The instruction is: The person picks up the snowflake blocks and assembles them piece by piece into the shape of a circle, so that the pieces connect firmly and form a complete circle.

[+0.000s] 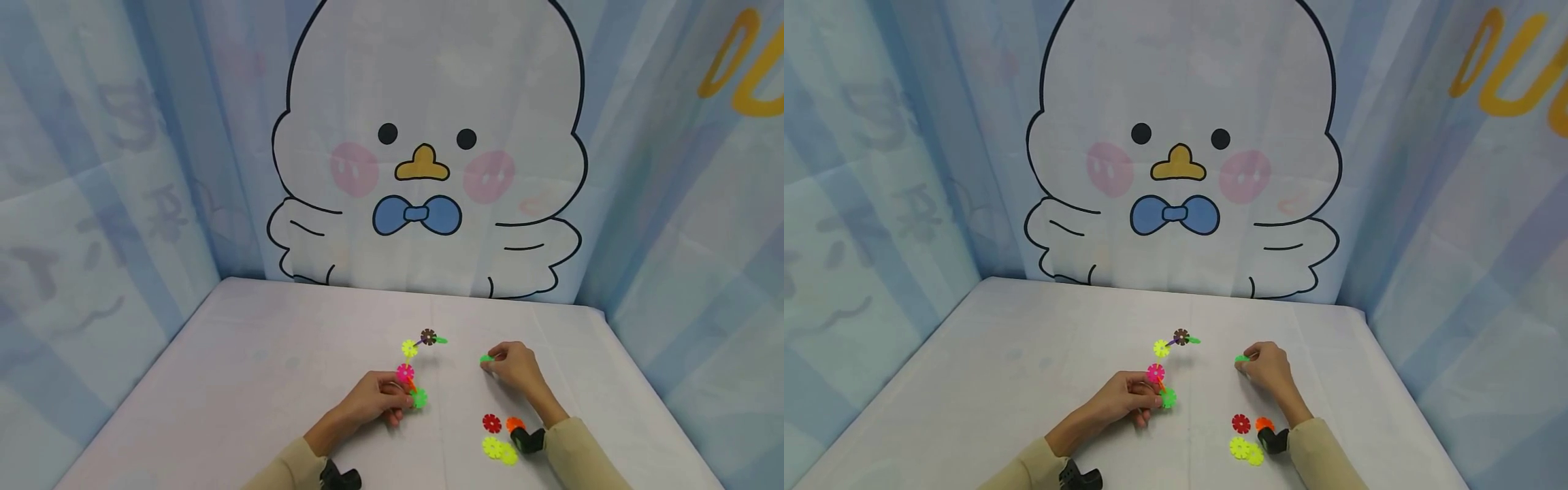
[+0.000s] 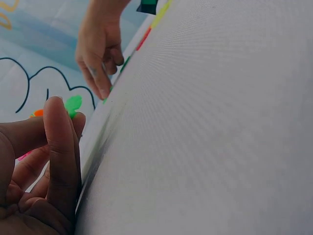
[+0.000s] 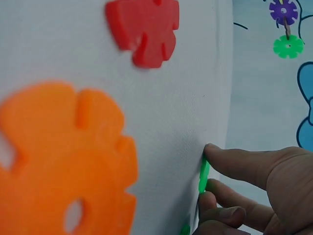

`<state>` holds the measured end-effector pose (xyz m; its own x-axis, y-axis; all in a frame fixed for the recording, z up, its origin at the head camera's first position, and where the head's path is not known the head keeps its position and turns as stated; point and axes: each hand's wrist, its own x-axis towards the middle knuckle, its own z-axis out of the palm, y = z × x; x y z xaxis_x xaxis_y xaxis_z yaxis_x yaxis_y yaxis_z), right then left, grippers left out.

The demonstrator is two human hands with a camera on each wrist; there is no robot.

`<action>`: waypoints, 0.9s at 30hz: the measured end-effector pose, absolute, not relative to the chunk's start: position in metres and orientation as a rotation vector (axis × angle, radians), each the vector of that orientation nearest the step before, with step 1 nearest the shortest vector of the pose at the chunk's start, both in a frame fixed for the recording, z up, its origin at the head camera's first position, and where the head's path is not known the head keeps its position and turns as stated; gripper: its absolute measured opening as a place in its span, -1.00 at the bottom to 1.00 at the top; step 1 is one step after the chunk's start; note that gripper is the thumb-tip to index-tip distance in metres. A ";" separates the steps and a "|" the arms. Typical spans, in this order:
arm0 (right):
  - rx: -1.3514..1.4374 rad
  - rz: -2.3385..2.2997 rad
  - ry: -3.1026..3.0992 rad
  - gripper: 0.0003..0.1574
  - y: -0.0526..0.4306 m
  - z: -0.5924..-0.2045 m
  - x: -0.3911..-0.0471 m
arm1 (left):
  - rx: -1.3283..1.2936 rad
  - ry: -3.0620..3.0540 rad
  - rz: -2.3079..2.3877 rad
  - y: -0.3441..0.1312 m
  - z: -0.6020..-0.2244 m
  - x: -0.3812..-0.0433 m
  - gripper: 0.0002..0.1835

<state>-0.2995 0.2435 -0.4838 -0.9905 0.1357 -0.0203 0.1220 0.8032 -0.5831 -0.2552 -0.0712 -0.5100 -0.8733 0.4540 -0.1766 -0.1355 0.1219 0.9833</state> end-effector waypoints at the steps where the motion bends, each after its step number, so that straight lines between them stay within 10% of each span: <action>1: -0.222 0.958 -2.963 -0.58 0.244 -0.484 -0.300 | 0.309 1.970 1.801 -0.071 -0.510 -0.255 -0.82; 27: -0.154 1.020 -2.933 -0.65 0.250 -0.483 -0.285 | 0.307 1.973 1.808 -0.070 -0.512 -0.255 -0.83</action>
